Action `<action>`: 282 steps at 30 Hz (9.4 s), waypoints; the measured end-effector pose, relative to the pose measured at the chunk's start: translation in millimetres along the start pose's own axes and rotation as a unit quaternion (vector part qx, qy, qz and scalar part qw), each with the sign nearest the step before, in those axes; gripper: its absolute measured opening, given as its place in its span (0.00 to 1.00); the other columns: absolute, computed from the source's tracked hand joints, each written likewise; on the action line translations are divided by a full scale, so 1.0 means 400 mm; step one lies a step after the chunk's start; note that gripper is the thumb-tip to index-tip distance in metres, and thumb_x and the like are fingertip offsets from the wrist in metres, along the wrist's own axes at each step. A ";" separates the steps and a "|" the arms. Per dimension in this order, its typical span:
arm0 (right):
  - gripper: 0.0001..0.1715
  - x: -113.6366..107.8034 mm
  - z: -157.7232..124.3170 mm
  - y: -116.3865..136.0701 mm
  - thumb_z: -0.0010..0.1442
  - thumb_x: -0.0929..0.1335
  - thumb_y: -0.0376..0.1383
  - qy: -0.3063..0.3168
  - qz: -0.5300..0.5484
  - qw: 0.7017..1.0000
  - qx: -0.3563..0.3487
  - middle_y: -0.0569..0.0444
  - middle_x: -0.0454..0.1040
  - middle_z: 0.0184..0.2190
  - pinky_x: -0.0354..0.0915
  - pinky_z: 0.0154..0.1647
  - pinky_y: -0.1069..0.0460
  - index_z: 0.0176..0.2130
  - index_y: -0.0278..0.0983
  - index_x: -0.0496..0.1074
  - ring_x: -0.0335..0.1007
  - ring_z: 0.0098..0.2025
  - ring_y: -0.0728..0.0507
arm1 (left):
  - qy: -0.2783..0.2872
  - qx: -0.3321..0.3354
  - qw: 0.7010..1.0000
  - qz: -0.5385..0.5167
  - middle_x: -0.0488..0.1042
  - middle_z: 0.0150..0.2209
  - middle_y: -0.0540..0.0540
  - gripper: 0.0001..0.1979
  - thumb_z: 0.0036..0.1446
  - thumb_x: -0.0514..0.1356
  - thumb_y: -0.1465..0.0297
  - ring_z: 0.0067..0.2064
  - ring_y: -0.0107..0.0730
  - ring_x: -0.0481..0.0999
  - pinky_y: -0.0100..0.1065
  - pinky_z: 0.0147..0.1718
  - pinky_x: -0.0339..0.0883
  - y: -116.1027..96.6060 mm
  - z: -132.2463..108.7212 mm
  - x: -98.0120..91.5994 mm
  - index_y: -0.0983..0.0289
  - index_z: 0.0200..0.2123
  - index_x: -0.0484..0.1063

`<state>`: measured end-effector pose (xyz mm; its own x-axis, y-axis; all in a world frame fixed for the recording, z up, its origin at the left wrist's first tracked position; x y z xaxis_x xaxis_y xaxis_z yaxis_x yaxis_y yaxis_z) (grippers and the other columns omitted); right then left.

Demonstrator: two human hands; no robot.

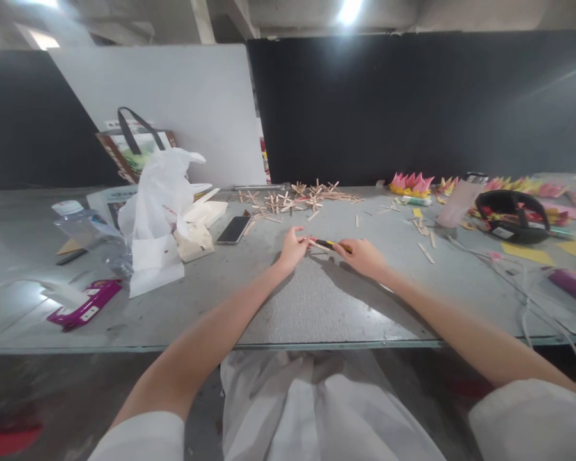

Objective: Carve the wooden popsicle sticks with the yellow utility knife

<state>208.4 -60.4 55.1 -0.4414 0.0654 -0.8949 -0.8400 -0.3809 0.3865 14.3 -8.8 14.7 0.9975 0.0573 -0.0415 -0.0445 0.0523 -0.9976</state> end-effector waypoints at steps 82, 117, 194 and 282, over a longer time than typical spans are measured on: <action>0.29 -0.003 -0.013 0.014 0.78 0.58 0.51 -0.031 -0.092 0.995 0.005 0.47 0.86 0.38 0.55 0.33 0.50 0.46 0.42 0.83 0.79 0.35 0.40 | 0.019 0.078 0.997 0.012 0.87 0.41 0.63 0.07 0.58 0.70 0.71 0.44 0.41 0.86 0.37 0.46 0.77 -0.070 -0.010 -0.008 0.66 0.40 0.80; 0.28 0.006 0.000 -0.013 0.76 0.60 0.50 -0.052 -0.036 0.998 0.009 0.47 0.83 0.34 0.50 0.32 0.49 0.38 0.39 0.80 0.73 0.31 0.42 | 0.100 0.163 0.926 0.326 0.85 0.40 0.56 0.14 0.67 0.61 0.70 0.43 0.41 0.85 0.35 0.45 0.73 -0.078 -0.053 0.063 0.61 0.54 0.76; 0.36 0.012 -0.010 -0.001 0.73 0.59 0.56 -0.087 0.214 0.972 -0.042 0.58 0.69 0.22 0.58 0.27 0.52 0.59 0.33 0.77 0.64 0.23 0.46 | 0.050 0.184 0.980 0.050 0.85 0.38 0.61 0.19 0.66 0.65 0.51 0.36 0.37 0.83 0.41 0.43 0.79 -0.108 -0.037 0.022 0.61 0.41 0.71; 0.30 0.012 -0.002 0.002 0.73 0.59 0.54 -0.106 0.198 0.972 -0.063 0.58 0.68 0.23 0.58 0.30 0.51 0.47 0.36 0.78 0.63 0.26 0.45 | 0.077 0.029 0.980 -0.180 0.82 0.33 0.56 0.10 0.60 0.70 0.66 0.30 0.30 0.79 0.34 0.37 0.73 -0.046 -0.011 0.026 0.65 0.37 0.75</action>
<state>205.8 -61.3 51.0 -0.7890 0.0738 -0.6100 -0.5510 -0.5244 0.6492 25.7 -13.4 32.6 0.9451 -0.1270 0.3012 0.3141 0.0975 -0.9444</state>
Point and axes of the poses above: each hand's wrist, its own z-axis towards the middle knuckle, its own x-axis out of the palm, y = z × x, the point moved 10 cm from there along z, towards the middle knuckle
